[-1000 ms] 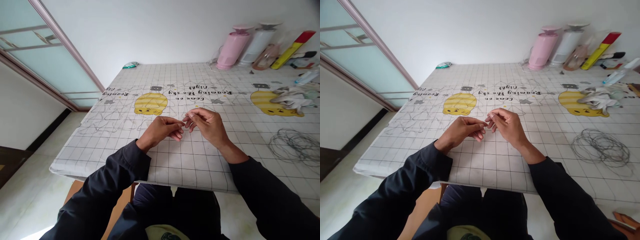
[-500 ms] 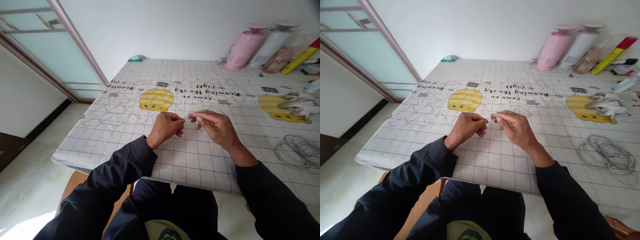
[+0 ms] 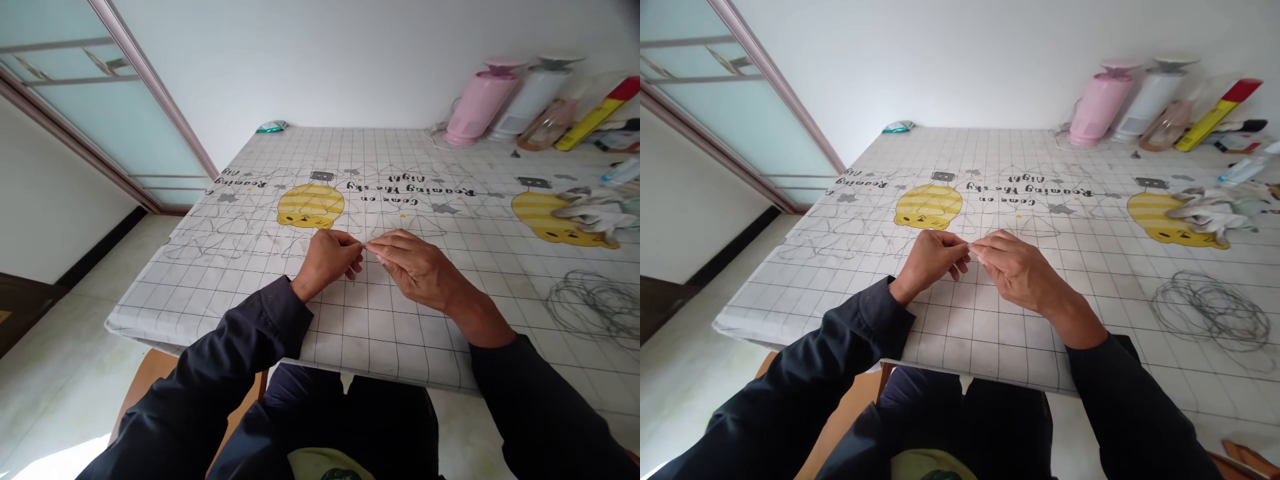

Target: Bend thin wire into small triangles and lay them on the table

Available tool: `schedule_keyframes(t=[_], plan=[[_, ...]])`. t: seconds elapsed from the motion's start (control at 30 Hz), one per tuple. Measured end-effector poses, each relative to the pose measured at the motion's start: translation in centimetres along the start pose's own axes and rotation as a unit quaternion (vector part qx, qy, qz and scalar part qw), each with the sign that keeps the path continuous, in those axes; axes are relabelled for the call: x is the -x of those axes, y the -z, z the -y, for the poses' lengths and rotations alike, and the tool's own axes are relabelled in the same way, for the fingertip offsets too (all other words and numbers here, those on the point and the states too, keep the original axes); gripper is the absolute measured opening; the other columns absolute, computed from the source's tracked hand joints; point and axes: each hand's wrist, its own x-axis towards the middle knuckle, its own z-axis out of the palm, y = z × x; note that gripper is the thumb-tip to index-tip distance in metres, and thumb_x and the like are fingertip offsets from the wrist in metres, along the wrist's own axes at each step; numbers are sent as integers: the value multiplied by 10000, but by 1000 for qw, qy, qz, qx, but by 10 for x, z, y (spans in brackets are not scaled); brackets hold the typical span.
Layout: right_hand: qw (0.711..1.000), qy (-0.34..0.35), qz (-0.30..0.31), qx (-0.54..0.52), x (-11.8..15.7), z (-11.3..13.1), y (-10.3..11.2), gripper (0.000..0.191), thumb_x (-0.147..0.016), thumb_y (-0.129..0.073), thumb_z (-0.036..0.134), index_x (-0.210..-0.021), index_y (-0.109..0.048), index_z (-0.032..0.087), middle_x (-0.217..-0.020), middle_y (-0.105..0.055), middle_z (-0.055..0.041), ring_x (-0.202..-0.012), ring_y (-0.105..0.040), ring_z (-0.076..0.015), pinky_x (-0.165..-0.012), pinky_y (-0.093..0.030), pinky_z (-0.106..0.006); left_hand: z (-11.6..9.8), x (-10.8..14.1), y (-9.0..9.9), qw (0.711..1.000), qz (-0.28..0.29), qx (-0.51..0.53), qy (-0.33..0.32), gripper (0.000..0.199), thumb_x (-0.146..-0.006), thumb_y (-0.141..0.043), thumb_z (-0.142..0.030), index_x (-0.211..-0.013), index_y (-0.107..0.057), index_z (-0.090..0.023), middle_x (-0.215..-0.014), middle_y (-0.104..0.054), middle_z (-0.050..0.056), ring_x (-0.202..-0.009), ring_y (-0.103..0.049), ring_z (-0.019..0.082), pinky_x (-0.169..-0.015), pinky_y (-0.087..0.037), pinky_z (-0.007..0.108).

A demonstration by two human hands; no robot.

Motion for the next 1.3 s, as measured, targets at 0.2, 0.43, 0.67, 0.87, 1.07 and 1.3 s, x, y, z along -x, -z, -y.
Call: schedule_keyframes(t=[0.2,0.43,0.67,0.87,1.07,1.3], plan=[[997,47,45,42,-5,6,3,368,-1126,-511,177,-1236,-829,328,-1186,-833,-53,-1190,-736,-310,-972,-674,-568,4,-5,4,998,22,46,40,235,-893,-746,-76,-661,-736,-113,-631,-733,91,-501,-691,172,-467,-531,272],[998,-21,-40,32,1,6,0,320,-1153,-546,301,-1339,-807,304,-1206,-836,-70,-1153,-757,-297,-985,-673,-543,-3,-7,14,983,95,151,51,105,-937,-851,-166,-935,-821,-66,-862,-831,144,-746,-813,191,-765,-684,318],[958,-204,-111,-168,0,10,14,340,-1134,-616,488,-1200,-869,271,-1116,-855,-70,-898,-798,-234,-710,-677,-366,-15,-2,20,967,149,207,23,173,-938,-877,-199,-1046,-814,-79,-953,-842,120,-803,-831,188,-815,-695,310],[940,-222,-91,-241,-2,8,17,337,-1119,-651,488,-1092,-894,256,-1104,-855,-79,-878,-787,-225,-701,-656,-348,-15,0,19,962,155,225,3,232,-890,-919,-190,-1050,-782,-93,-941,-840,105,-790,-828,184,-796,-693,303],[934,-257,-78,-236,0,8,18,365,-1111,-658,507,-1059,-891,231,-924,-854,-74,-716,-753,-203,-675,-634,-358,-10,-2,18,964,141,227,-11,283,-864,-950,-240,-1053,-786,-109,-935,-836,89,-778,-819,179,-805,-696,322],[926,-266,-74,-257,2,5,16,378,-1101,-664,530,-1028,-874,224,-914,-856,-82,-745,-774,-225,-674,-607,-364,-9,0,14,965,127,228,-23,386,-861,-954,-283,-1191,-820,-132,-960,-847,89,-813,-832,199,-847,-701,357]])
